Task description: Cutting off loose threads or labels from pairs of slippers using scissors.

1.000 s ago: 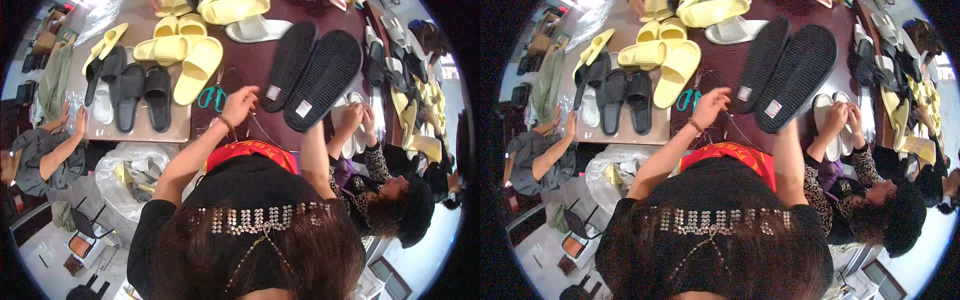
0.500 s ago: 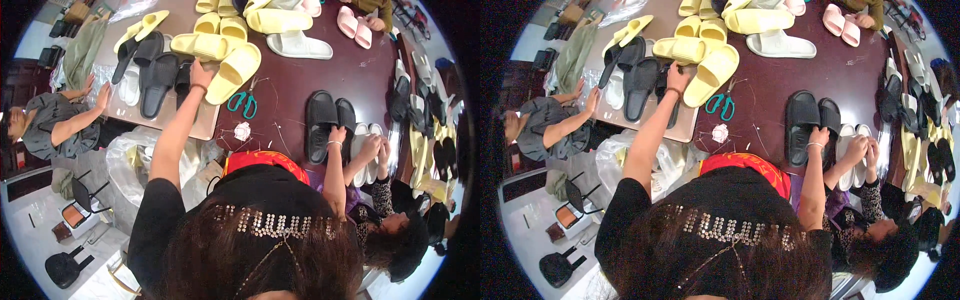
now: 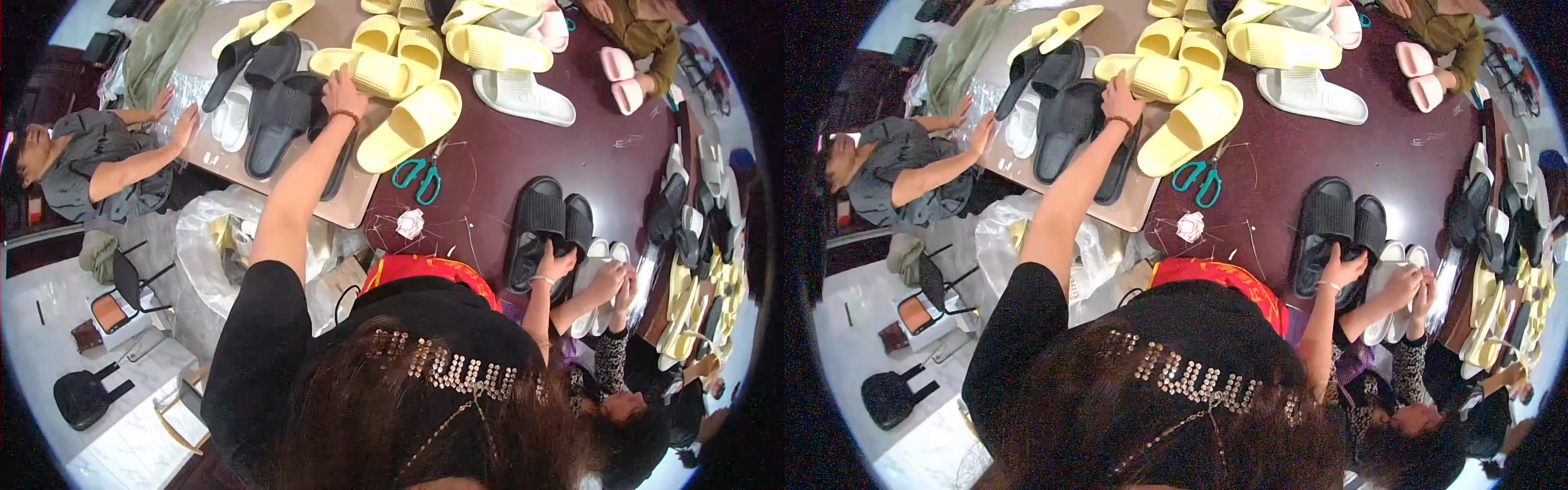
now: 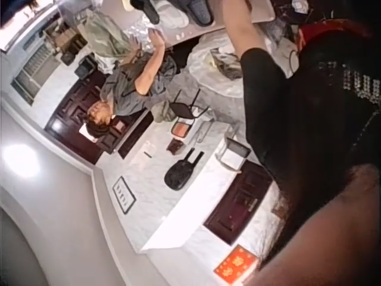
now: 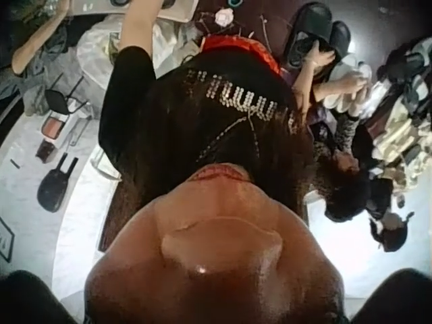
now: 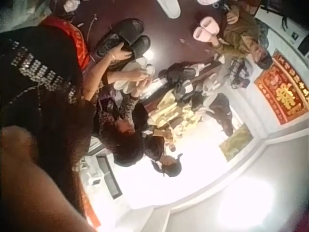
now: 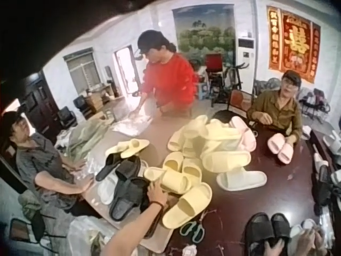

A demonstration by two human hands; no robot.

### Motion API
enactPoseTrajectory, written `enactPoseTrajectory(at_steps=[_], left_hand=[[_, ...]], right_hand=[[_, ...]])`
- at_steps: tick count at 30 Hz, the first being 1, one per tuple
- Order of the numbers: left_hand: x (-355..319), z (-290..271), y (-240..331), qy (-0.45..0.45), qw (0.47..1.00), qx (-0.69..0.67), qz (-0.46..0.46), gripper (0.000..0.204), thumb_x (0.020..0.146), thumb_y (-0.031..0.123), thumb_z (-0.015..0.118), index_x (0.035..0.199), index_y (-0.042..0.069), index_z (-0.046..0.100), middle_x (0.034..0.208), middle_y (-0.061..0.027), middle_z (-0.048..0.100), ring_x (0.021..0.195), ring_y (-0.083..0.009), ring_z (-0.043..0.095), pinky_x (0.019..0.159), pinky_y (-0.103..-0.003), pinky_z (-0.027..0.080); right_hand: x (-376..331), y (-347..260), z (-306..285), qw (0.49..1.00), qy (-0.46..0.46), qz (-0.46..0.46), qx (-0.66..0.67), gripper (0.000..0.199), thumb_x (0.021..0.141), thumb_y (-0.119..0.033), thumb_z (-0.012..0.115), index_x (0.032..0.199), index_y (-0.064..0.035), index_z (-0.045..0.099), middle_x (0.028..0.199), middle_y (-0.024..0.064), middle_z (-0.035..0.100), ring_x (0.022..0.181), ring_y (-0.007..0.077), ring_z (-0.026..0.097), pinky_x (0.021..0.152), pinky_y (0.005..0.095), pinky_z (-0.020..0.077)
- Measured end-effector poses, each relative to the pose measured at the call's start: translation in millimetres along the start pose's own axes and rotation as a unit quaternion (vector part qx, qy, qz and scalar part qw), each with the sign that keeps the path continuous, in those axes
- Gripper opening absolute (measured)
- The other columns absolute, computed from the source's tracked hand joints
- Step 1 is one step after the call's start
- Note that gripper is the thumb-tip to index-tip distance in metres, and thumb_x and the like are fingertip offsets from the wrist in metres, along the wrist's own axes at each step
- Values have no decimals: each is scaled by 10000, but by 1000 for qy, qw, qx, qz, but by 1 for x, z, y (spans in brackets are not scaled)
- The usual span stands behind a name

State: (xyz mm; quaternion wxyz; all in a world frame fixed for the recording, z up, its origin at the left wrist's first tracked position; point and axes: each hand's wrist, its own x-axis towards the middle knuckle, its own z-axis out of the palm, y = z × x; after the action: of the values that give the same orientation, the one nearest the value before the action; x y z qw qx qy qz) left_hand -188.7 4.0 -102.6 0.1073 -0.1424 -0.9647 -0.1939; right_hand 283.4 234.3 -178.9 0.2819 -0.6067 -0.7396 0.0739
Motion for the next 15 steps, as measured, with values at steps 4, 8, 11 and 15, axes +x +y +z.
enactPoseTrajectory(at_steps=[4, 8, 11, 15], left_hand=[[22, 14, -22, -59, 992, 6, 111, 535, 649, 287, 663, 1088, 53, 468, 954, -183, 555, 907, -325, 530, 797, -363, 418], [26, 8, 17, -272, 927, -247, 69, 426, 672, 292, 638, 978, 16, 533, 807, -162, 578, 838, -296, 558, 763, -346, 426], [20, 19, 32, -295, 901, -318, 10, 387, 685, 280, 622, 927, -11, 542, 767, -158, 581, 810, -293, 565, 750, -335, 428], [-7, 23, 48, -374, 890, -208, 156, 338, 694, 255, 604, 923, 13, 545, 887, -146, 577, 859, -310, 540, 760, -355, 425]], right_hand=[[-7, -36, -29, 993, 19, 27, 111, 526, 637, -230, 688, 1084, -13, 517, 1164, 233, 422, 1095, 348, 386, 919, 433, 302], [-5, -74, -37, 982, -52, -136, 118, 418, 670, -166, 656, 1057, -57, 540, 1155, 191, 443, 1091, 334, 392, 923, 419, 299], [9, -119, -15, 947, -153, -178, 220, 374, 709, -264, 628, 1041, -104, 561, 1128, 91, 496, 1122, 282, 376, 943, 470, 254], [3, -196, -24, 964, -231, -129, 23, 317, 721, -315, 608, 1016, -202, 574, 1136, -6, 504, 1191, 241, 327, 920, 618, 157]])
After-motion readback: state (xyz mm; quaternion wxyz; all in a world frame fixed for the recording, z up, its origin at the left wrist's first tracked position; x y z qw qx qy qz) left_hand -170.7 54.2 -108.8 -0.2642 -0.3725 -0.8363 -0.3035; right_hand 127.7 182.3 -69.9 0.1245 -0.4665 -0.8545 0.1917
